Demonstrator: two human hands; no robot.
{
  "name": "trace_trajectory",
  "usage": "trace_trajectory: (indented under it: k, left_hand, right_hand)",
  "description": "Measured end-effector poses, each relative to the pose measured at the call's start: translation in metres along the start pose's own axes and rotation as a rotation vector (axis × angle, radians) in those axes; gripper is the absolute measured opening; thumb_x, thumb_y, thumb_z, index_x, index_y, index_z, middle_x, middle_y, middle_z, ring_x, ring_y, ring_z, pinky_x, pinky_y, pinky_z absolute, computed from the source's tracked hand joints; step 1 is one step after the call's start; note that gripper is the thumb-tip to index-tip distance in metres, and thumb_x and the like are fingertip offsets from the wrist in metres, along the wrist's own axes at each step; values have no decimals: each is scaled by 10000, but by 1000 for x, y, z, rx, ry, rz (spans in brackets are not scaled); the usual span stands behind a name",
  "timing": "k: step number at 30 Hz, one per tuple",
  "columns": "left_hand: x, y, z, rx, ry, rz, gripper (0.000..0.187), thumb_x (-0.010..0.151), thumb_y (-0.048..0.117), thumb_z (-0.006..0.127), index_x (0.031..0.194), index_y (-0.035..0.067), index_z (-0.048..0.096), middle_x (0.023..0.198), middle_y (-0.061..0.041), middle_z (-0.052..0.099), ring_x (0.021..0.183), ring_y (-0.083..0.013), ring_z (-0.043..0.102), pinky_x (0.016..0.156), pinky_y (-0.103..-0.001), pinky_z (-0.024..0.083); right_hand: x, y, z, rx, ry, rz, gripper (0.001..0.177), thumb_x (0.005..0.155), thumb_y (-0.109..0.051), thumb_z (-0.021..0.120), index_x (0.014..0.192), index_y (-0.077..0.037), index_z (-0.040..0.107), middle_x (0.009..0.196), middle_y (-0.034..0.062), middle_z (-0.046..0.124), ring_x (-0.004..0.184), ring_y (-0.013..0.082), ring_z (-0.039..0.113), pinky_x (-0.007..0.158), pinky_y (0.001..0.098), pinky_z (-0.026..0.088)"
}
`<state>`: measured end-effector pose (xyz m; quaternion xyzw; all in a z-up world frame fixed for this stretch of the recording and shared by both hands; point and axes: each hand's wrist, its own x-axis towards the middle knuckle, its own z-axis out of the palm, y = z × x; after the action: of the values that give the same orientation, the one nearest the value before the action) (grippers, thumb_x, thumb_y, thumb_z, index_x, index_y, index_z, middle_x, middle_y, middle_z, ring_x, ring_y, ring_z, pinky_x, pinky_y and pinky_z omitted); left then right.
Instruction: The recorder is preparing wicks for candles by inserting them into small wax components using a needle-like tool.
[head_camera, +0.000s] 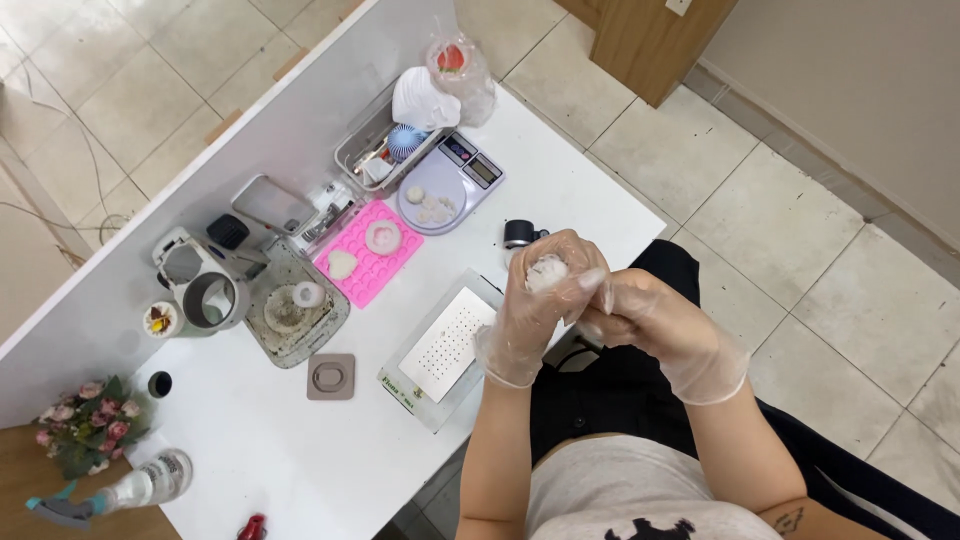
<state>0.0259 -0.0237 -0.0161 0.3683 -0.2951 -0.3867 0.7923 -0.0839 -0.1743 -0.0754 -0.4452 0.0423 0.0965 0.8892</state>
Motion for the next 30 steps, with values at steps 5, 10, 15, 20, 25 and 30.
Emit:
trace_trajectory:
  k: [5,10,15,20,25,30]
  left_hand:
    - [5,1,15,97,199,-22,221,892,179,690,772,67,543,710,-68,617,565,-107,514,498,-245,403]
    - [-5,-4,12,97,498,56,239,878,204,688,756,102,510,634,-27,533,579,-110,522,501,-247,362]
    - [-24,7,6,61,541,122,235,876,222,633,745,95,486,631,-17,501,592,-91,412,570,-245,337]
    - [-39,-7,-14,-55,326,261,320,910,244,625,726,128,390,650,4,438,673,-135,447,652,-265,353]
    - [-43,6,-10,-138,253,275,341,891,308,615,707,115,402,667,-76,507,628,-88,443,557,-213,330]
    - [-39,-2,-11,-69,478,259,303,910,245,648,731,101,451,659,-36,472,664,-113,477,566,-220,341]
  right_hand:
    - [-1,0,20,-469,297,-117,551,1001,-486,567,836,15,726,659,-19,597,550,63,407,483,212,316]
    - [11,16,51,-988,492,-460,147,962,-143,655,873,-26,664,602,21,508,523,84,489,499,247,429]
    - [22,17,71,-1370,519,-809,169,936,-141,734,843,-12,677,588,83,553,487,167,511,482,309,410]
    - [17,14,74,-1213,366,-566,165,914,-147,715,880,15,716,547,85,542,425,145,500,434,295,409]
    - [19,16,74,-982,254,-263,201,967,-155,655,858,5,709,538,15,519,486,71,465,480,267,433]
    - [36,42,71,-1015,408,-486,230,997,-154,667,834,9,656,594,52,535,512,113,457,492,290,415]
